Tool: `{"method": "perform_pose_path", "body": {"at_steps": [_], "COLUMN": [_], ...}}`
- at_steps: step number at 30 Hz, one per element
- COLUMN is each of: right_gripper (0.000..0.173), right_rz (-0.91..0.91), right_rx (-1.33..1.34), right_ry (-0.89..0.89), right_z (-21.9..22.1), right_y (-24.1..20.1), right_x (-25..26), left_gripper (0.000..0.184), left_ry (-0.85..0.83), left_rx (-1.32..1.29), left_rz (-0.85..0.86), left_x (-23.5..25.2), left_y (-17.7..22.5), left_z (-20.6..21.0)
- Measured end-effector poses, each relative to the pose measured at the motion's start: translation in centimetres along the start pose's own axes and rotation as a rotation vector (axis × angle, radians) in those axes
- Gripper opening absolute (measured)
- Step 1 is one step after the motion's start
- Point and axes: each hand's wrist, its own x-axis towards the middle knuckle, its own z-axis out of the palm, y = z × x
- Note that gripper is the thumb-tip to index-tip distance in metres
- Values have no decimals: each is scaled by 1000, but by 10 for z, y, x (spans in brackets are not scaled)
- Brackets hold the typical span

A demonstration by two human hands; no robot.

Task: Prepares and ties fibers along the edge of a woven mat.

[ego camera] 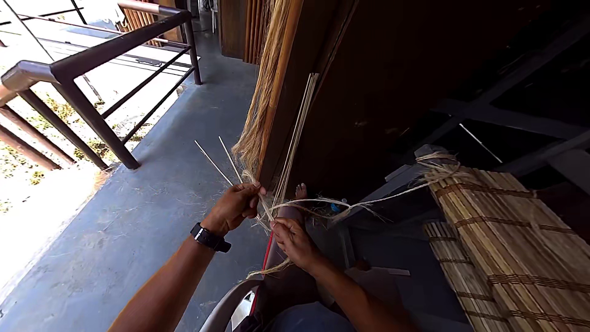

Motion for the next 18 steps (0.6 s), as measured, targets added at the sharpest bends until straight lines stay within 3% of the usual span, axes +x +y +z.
{"method": "perform_pose_path", "body": {"at_steps": [13,16,18], "right_gripper": [36,37,38], "right_rz": [-108,-71,-23], "right_rx": [112,192,281], "right_ry": [-41,-44,-20], "right_z": [-4,-10,-17], "right_y": [10,14,17], "right_x": [-40,-45,-47], "left_gripper": [33,28,23], "left_ry": [334,420,576], "left_rx": [175,157,302], "left_rz": [332,434,541], "left_x": [0,8,-4], "left_y": [80,97,110], "left_z": [-68,-105,-132]}}
